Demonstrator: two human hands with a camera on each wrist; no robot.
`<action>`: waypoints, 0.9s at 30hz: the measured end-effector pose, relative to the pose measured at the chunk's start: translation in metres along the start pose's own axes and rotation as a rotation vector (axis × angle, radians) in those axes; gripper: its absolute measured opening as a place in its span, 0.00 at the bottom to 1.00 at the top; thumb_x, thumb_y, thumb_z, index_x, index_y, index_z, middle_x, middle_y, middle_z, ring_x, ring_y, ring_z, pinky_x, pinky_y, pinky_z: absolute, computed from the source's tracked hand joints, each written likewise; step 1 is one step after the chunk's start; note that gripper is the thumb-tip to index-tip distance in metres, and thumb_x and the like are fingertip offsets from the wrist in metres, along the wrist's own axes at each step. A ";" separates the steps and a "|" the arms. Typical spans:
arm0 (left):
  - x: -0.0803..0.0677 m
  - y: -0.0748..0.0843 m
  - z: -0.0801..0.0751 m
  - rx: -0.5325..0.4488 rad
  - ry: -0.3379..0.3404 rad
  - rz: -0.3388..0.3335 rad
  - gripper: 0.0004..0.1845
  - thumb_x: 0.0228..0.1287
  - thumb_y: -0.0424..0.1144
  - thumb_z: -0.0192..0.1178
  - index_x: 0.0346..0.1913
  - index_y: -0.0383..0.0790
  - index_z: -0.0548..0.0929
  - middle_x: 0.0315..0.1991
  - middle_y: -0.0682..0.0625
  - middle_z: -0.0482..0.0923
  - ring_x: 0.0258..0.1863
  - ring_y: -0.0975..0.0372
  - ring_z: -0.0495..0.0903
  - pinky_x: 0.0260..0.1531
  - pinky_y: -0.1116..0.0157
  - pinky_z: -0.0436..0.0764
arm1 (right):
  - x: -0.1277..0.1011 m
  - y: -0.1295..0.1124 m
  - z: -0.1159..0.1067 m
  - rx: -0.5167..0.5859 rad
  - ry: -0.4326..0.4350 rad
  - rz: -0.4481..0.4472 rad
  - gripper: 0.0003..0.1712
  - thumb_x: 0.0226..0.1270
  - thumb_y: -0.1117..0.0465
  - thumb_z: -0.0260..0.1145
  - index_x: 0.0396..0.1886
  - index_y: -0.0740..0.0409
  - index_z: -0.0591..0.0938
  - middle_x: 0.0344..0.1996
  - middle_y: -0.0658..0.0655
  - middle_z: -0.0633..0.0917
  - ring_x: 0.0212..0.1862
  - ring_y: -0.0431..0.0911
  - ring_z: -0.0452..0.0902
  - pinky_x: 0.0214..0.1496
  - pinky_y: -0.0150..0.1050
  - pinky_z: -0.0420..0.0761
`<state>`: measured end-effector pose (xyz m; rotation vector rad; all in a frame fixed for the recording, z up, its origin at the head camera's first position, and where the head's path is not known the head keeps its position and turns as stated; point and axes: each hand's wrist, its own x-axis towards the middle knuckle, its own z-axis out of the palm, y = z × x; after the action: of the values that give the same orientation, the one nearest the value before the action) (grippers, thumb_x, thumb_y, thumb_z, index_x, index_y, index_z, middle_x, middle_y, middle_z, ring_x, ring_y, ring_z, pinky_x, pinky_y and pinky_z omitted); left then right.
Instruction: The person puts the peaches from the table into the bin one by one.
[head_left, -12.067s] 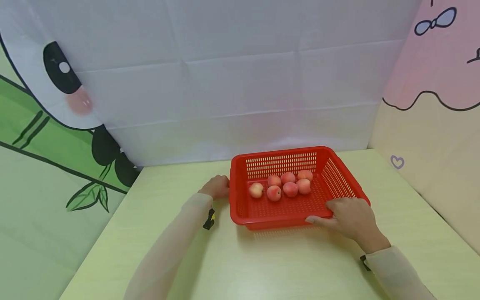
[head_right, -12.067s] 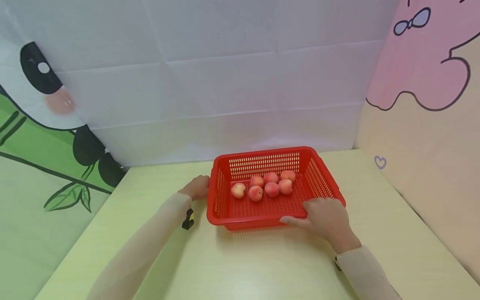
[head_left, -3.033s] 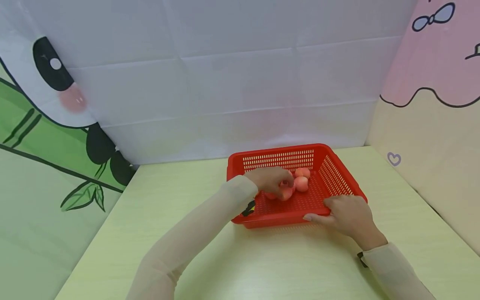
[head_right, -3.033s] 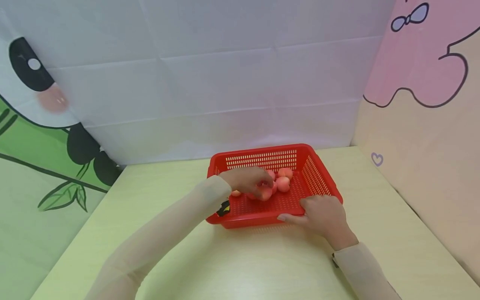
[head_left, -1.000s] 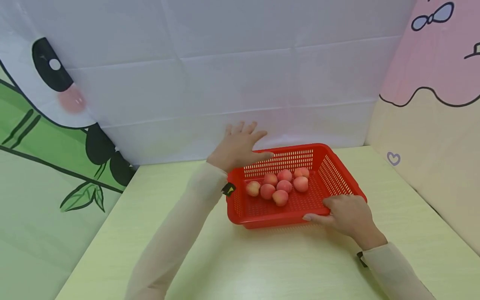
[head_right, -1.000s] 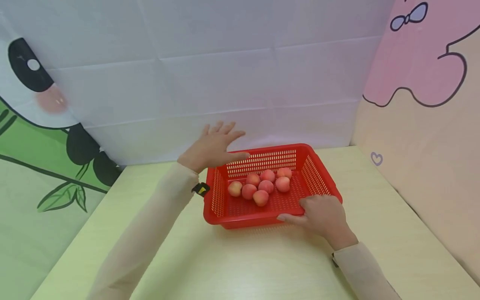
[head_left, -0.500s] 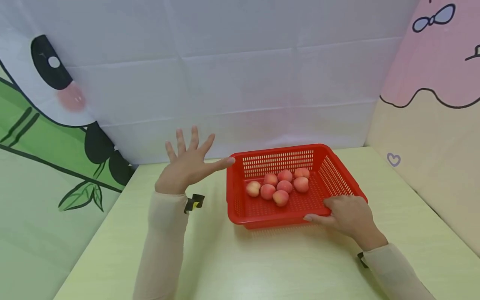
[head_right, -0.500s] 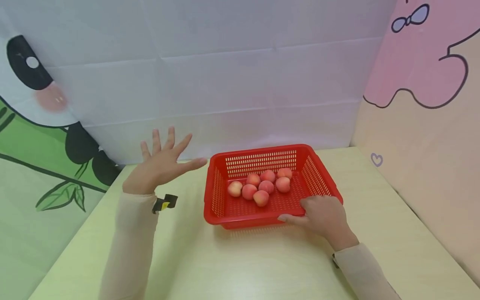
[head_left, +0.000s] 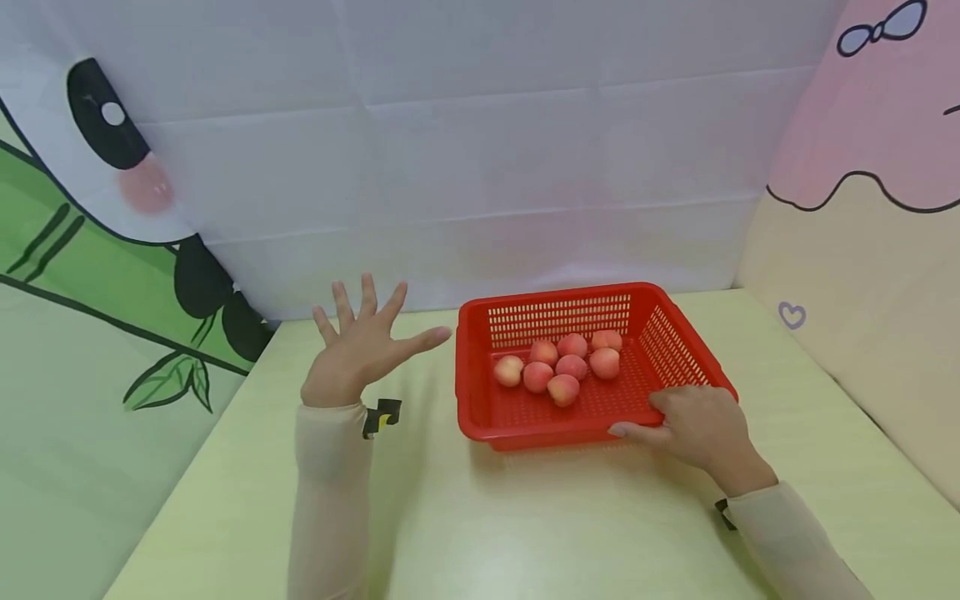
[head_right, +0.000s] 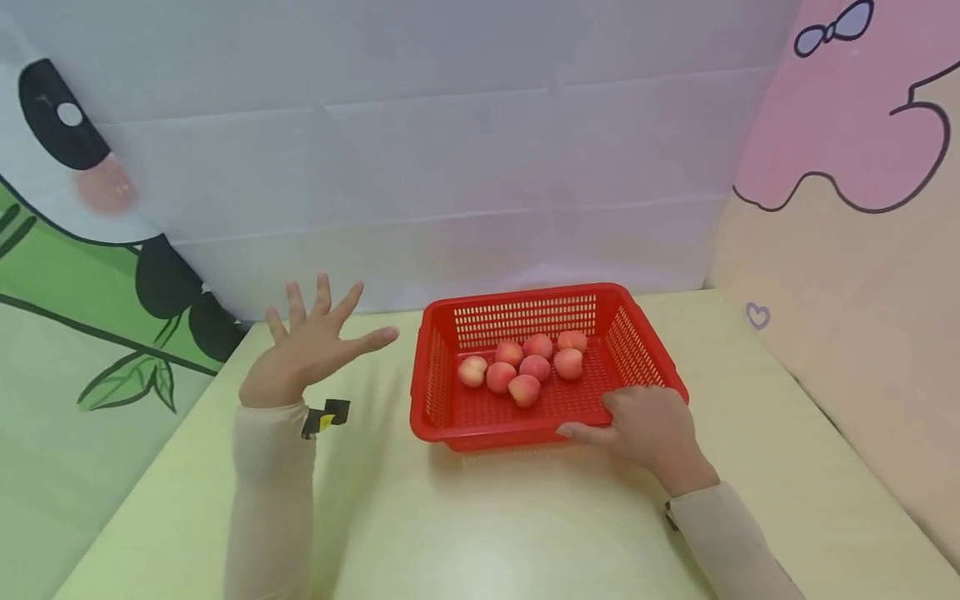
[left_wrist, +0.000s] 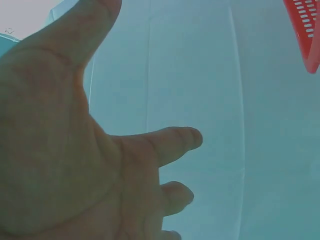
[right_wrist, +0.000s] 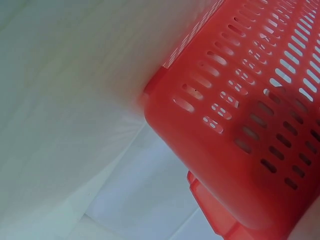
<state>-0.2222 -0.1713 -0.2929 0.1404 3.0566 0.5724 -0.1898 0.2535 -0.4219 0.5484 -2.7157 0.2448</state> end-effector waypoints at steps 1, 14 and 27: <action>0.001 -0.001 0.001 0.002 0.002 -0.001 0.63 0.60 0.87 0.46 0.88 0.56 0.40 0.85 0.39 0.15 0.78 0.35 0.08 0.66 0.27 0.15 | 0.000 0.000 0.000 -0.001 -0.005 0.000 0.41 0.59 0.20 0.67 0.14 0.45 0.61 0.13 0.41 0.56 0.18 0.38 0.53 0.23 0.37 0.54; 0.009 0.001 0.011 -0.029 -0.058 -0.002 0.62 0.59 0.87 0.47 0.88 0.59 0.40 0.85 0.41 0.16 0.78 0.31 0.10 0.67 0.26 0.17 | -0.002 0.002 -0.004 -0.001 -0.029 0.016 0.41 0.60 0.22 0.68 0.14 0.45 0.61 0.13 0.42 0.57 0.18 0.38 0.53 0.24 0.37 0.54; 0.010 -0.001 0.006 -0.023 -0.059 -0.004 0.62 0.60 0.87 0.46 0.88 0.58 0.39 0.85 0.40 0.16 0.78 0.29 0.12 0.66 0.25 0.17 | 0.004 0.005 -0.008 0.023 -0.088 -0.029 0.35 0.63 0.25 0.69 0.19 0.45 0.69 0.14 0.43 0.66 0.20 0.38 0.62 0.25 0.37 0.62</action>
<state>-0.2322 -0.1688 -0.2986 0.1485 2.9916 0.5917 -0.1925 0.2584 -0.4136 0.6187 -2.7904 0.2501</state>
